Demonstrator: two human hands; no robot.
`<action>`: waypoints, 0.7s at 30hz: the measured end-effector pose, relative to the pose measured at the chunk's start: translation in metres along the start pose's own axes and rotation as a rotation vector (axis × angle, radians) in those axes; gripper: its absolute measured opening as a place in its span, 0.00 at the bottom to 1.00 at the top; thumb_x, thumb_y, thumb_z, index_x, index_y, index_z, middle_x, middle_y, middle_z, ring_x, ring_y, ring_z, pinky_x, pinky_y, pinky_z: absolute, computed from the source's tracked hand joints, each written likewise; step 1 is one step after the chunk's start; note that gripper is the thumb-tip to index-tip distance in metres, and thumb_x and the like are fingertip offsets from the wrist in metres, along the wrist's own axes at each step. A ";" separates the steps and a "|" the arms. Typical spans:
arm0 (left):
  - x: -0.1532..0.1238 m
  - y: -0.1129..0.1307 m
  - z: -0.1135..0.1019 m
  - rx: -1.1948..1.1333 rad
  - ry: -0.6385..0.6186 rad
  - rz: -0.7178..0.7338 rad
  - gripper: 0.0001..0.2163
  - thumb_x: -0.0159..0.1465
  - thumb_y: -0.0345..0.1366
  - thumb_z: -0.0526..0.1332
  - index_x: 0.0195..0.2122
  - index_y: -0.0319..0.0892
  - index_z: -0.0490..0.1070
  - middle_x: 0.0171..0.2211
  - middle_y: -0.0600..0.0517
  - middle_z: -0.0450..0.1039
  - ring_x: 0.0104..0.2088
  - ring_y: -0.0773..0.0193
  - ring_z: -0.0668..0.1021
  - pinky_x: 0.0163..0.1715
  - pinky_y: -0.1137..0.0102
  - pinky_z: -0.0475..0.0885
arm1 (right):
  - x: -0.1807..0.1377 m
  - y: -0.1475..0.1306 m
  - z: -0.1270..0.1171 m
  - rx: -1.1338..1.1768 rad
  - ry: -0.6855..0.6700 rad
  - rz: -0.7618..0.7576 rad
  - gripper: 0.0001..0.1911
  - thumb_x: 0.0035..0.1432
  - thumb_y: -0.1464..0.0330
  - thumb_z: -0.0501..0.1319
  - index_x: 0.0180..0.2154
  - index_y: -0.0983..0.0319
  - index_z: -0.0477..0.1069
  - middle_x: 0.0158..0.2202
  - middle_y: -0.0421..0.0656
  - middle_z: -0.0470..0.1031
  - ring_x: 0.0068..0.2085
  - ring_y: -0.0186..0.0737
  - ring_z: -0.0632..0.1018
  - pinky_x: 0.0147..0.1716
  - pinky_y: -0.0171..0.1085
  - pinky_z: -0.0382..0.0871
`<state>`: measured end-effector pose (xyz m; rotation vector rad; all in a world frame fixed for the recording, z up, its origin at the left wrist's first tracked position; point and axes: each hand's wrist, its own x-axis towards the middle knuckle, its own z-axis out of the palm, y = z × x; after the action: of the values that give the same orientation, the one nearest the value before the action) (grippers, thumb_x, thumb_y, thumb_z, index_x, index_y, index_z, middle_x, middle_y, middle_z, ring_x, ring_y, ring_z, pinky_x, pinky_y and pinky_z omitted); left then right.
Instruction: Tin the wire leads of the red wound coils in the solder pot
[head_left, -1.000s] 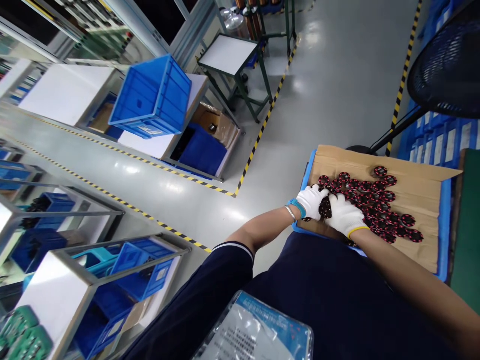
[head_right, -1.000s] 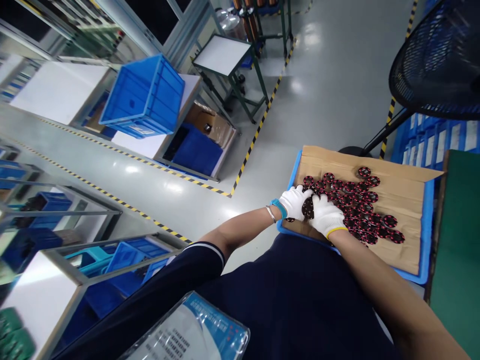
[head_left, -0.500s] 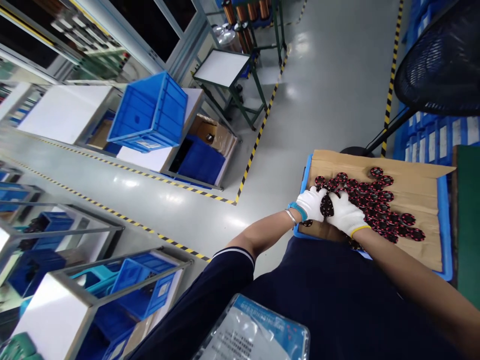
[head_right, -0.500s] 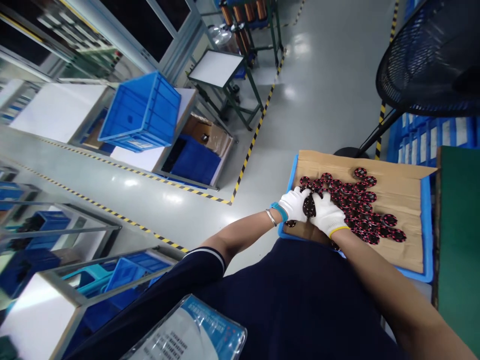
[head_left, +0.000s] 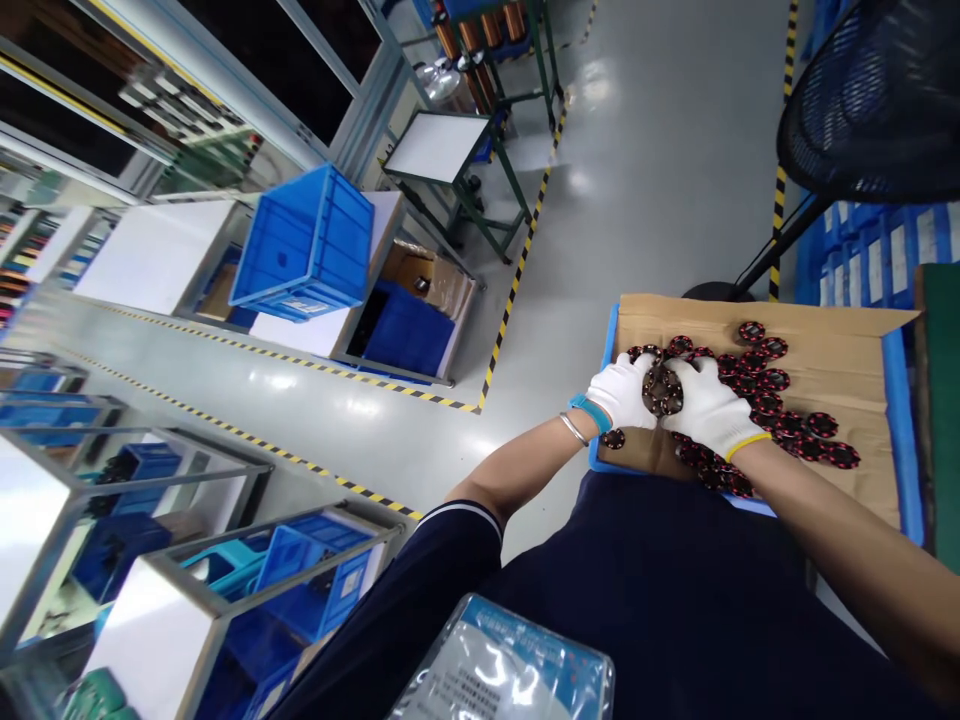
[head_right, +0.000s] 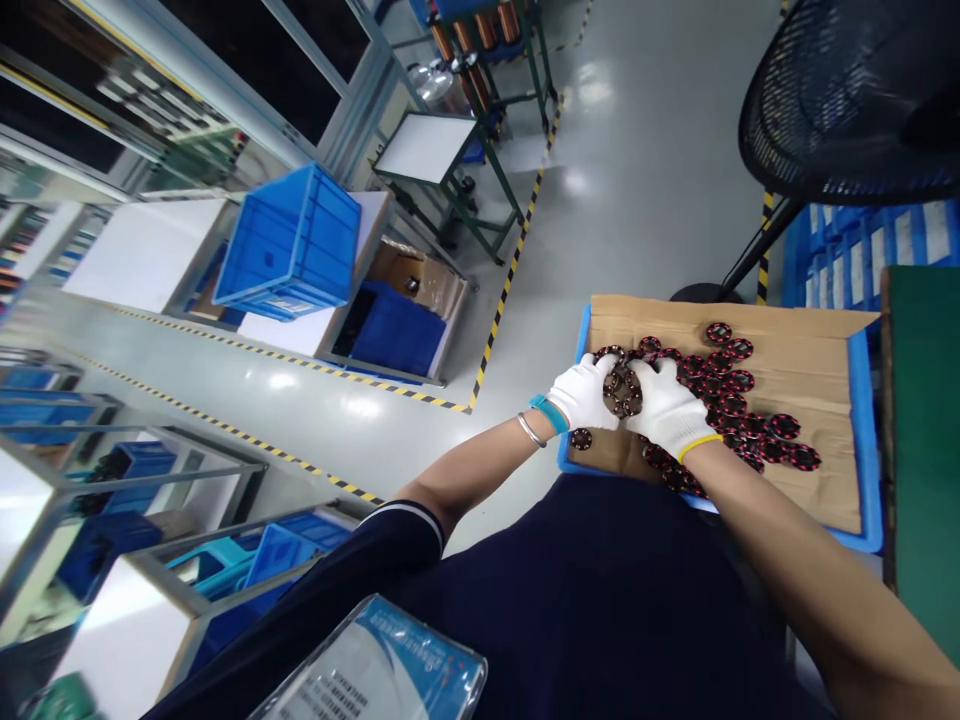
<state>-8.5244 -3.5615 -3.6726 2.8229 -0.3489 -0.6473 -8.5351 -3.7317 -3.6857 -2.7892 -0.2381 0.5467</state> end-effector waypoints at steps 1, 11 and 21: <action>-0.001 0.003 -0.004 0.012 0.011 0.004 0.49 0.46 0.52 0.71 0.66 0.50 0.48 0.57 0.43 0.61 0.47 0.50 0.78 0.43 0.63 0.76 | -0.002 0.001 -0.004 0.003 0.025 -0.010 0.41 0.51 0.54 0.66 0.65 0.50 0.59 0.59 0.51 0.59 0.34 0.35 0.73 0.34 0.36 0.61; -0.004 0.104 -0.005 0.153 0.057 0.244 0.48 0.46 0.50 0.70 0.66 0.49 0.49 0.55 0.45 0.63 0.49 0.50 0.78 0.49 0.63 0.75 | -0.086 0.068 -0.024 0.228 0.199 0.168 0.38 0.55 0.55 0.64 0.65 0.55 0.59 0.60 0.52 0.57 0.36 0.35 0.74 0.37 0.34 0.64; 0.012 0.339 0.111 0.295 -0.298 0.902 0.48 0.43 0.55 0.71 0.64 0.51 0.52 0.52 0.46 0.66 0.46 0.48 0.79 0.46 0.60 0.77 | -0.269 0.221 0.039 0.408 0.217 0.934 0.46 0.47 0.54 0.67 0.66 0.52 0.56 0.64 0.54 0.53 0.41 0.45 0.78 0.38 0.38 0.69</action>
<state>-8.6251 -3.9039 -3.6838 2.3827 -1.7385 -0.8143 -8.7731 -3.9889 -3.6969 -2.3778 1.1292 0.3967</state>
